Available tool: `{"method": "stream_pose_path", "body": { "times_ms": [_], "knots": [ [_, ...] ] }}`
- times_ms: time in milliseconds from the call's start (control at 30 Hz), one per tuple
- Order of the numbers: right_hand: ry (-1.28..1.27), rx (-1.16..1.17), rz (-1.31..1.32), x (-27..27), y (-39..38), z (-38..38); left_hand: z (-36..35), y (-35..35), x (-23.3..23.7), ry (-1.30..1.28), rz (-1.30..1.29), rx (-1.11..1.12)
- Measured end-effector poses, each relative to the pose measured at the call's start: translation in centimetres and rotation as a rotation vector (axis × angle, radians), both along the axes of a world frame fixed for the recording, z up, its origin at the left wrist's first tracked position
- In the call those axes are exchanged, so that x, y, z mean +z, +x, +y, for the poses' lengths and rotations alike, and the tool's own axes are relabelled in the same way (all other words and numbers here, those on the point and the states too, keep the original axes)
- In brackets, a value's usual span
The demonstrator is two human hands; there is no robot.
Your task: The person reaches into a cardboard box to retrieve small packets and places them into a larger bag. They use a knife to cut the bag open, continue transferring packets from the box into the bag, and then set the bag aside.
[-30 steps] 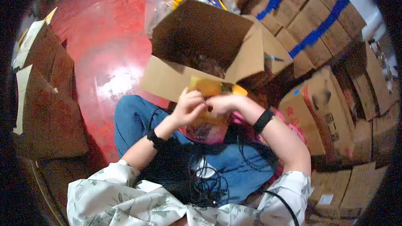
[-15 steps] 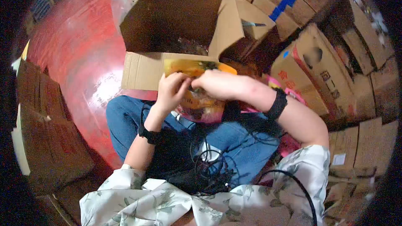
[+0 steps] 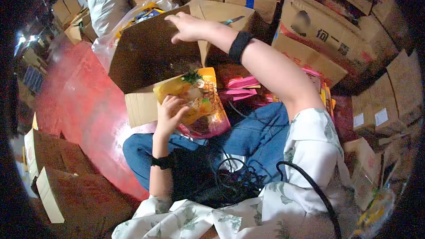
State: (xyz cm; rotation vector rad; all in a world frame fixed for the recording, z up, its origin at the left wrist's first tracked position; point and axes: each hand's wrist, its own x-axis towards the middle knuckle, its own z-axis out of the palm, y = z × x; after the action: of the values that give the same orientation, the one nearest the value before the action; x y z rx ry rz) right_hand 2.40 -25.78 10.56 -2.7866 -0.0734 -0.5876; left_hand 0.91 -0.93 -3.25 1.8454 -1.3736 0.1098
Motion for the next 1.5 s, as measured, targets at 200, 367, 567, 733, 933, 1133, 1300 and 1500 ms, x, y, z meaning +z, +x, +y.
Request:
{"method": "stream_pose_path", "body": {
  "times_ms": [200,367,567,733,933,1133,1300,1500],
  "knots": [
    [0.260,0.203,-0.062,-0.3,-6.0,3.2,1.1,-0.5,-0.3,0.002,-0.025,0.122],
    [0.537,0.119,0.047,-5.5,-15.0,4.3,0.7,-3.8,4.4,0.122,-0.333,0.286],
    [0.690,-0.025,0.000,-11.4,-15.6,4.3,-1.8,-3.5,7.9,0.542,-0.209,0.108],
    [0.566,-0.083,-0.033,-10.2,-16.0,5.7,-5.9,2.6,4.6,1.053,-0.315,-0.573],
    [0.417,-0.062,-0.041,-10.2,-16.2,7.2,-6.4,2.8,4.3,1.158,-0.227,-0.794],
    [0.372,-0.058,-0.089,-10.7,-16.0,8.6,-4.7,1.5,4.1,1.128,-0.158,-0.833],
    [0.402,-0.066,-0.073,-10.6,-15.6,9.2,-2.8,0.5,3.5,1.093,-0.102,-0.846],
    [0.401,-0.088,-0.056,-10.4,-16.1,9.2,-1.7,0.1,3.6,1.030,-0.046,-0.860]
  ]
}}
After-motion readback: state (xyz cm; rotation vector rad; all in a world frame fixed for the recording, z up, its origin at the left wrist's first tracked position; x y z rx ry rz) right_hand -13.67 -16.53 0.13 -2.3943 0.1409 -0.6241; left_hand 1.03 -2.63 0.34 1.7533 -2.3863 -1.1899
